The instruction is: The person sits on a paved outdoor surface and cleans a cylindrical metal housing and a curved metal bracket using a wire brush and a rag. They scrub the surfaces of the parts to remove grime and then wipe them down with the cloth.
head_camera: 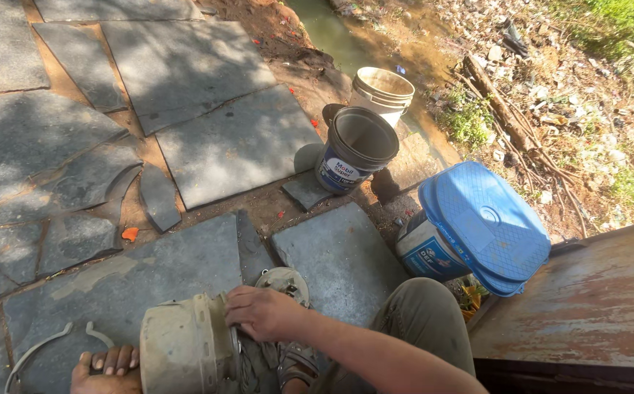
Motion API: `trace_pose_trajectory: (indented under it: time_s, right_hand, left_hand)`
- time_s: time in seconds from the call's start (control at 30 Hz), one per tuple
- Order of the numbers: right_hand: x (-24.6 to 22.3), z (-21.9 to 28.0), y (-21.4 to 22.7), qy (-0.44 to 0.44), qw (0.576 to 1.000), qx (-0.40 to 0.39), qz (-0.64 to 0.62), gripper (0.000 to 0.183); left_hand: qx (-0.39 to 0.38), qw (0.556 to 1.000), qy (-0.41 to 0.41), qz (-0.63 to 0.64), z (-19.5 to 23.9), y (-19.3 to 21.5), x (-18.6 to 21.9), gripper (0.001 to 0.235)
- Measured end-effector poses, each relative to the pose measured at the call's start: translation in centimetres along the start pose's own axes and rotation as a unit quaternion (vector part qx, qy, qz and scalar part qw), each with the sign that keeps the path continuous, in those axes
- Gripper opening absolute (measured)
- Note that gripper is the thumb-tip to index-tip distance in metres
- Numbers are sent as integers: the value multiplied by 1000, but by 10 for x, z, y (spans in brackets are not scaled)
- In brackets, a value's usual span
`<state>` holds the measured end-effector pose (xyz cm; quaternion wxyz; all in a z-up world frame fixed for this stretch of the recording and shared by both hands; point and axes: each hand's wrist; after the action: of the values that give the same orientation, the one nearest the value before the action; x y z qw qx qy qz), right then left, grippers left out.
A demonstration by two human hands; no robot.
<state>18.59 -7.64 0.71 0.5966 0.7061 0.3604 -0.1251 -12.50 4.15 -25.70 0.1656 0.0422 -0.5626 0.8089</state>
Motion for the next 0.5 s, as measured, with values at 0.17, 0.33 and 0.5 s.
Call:
trace_pose_trajectory:
  time_s: [0.17,0.33,0.5]
  right_hand:
    - [57,-20,-16,-58,998,-3,-28,22]
    - [73,-32,-42,-119,992,-25,-22,18]
    - [34,-10,-16,-59,998,-13,-17,30]
  left_hand:
    - [101,992,-21,-68,9,-28,-5,39]
    - [144,982,-43,-115,27,-63,2,38]
    - [101,991,-13,-84,38,-80,5,39]
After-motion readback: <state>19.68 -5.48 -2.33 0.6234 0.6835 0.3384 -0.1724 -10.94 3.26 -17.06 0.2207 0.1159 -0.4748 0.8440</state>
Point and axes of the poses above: each hand's wrist, its own z-axis away from the middle knuckle, its own y-axis out of the back of the hand, x = y × z, and after that the axes turned 7 degrees about -y, right-handed
